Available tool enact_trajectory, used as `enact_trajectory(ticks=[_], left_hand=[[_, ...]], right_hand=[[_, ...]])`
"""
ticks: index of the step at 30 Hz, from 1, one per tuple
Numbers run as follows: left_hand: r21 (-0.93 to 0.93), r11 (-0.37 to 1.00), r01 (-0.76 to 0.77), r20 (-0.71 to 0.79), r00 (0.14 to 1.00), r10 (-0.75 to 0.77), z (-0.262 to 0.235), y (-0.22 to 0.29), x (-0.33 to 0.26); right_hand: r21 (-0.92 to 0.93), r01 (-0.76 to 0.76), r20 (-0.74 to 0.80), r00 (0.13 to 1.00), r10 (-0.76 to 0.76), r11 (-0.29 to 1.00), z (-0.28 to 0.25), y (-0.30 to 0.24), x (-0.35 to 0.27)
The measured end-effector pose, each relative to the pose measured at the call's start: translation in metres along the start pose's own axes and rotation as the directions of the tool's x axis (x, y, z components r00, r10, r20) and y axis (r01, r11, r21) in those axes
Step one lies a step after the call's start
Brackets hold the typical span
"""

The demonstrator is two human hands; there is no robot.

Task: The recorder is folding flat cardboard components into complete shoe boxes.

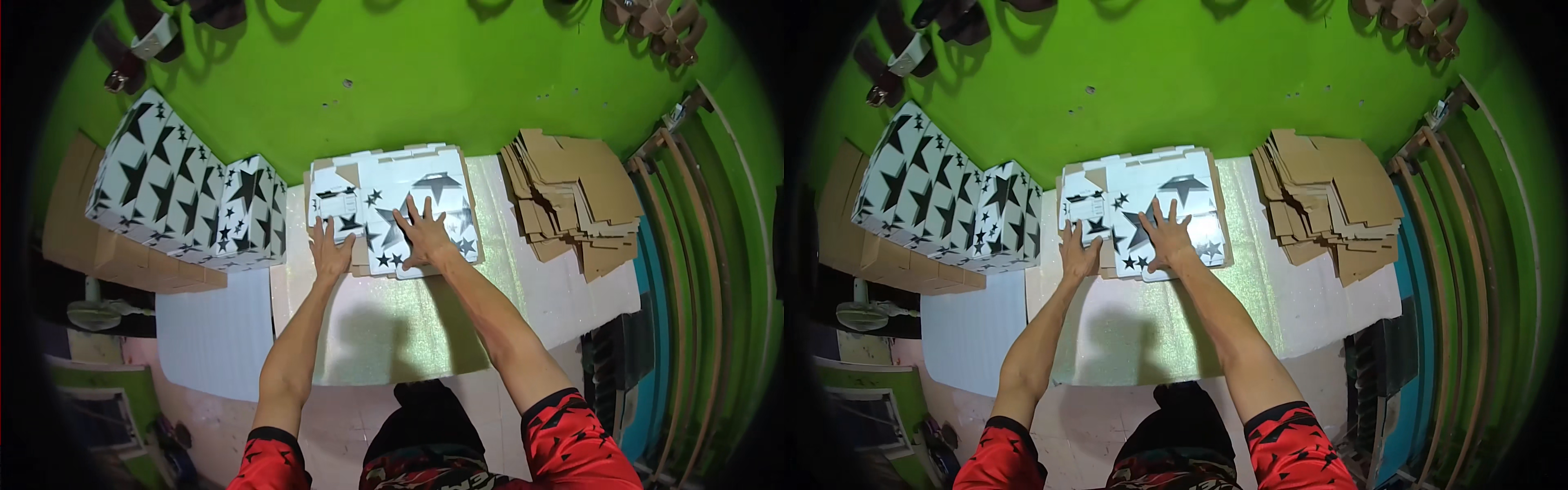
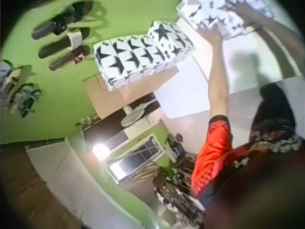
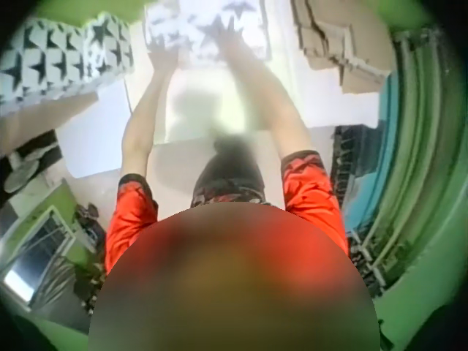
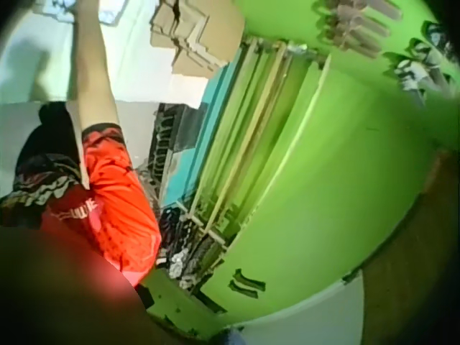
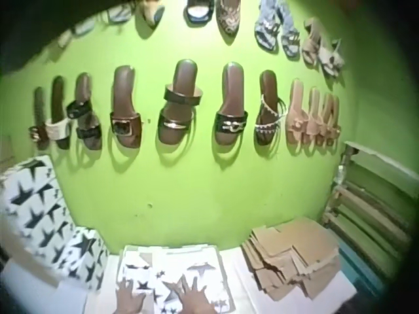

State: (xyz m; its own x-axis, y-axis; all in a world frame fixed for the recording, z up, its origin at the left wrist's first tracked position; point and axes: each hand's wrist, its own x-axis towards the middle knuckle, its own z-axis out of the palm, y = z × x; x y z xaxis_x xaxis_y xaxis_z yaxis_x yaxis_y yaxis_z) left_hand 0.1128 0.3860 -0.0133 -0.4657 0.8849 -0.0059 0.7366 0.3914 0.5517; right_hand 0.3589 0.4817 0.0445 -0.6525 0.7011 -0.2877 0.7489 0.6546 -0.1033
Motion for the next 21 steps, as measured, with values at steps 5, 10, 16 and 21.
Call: enact_trajectory(ticks=[5, 10, 16, 21], left_hand=[[-0.415, 0.91, -0.014, -0.2, 0.977, -0.076, -0.003, 0.005, -0.004], [-0.589, 0.784, 0.194, -0.083, 0.951, -0.298, -0.014, 0.015, 0.02], [-0.867, 0.427, 0.259, 0.156, 0.952, -0.262, -0.046, 0.015, 0.041], [-0.913, 0.288, 0.289, 0.282, 0.957, -0.066, -0.084, 0.031, -0.016]], right_hand=[[0.28, -0.036, -0.028, 0.999, 0.046, 0.959, -0.004, 0.017, -0.01], [0.333, -0.03, -0.044, 0.998, 0.047, 0.943, -0.003, 0.023, -0.008], [0.597, -0.11, -0.144, 0.96, 0.241, 0.795, -0.021, 0.004, 0.004], [0.875, -0.094, -0.17, 0.859, 0.483, 0.475, -0.034, -0.004, -0.003]])
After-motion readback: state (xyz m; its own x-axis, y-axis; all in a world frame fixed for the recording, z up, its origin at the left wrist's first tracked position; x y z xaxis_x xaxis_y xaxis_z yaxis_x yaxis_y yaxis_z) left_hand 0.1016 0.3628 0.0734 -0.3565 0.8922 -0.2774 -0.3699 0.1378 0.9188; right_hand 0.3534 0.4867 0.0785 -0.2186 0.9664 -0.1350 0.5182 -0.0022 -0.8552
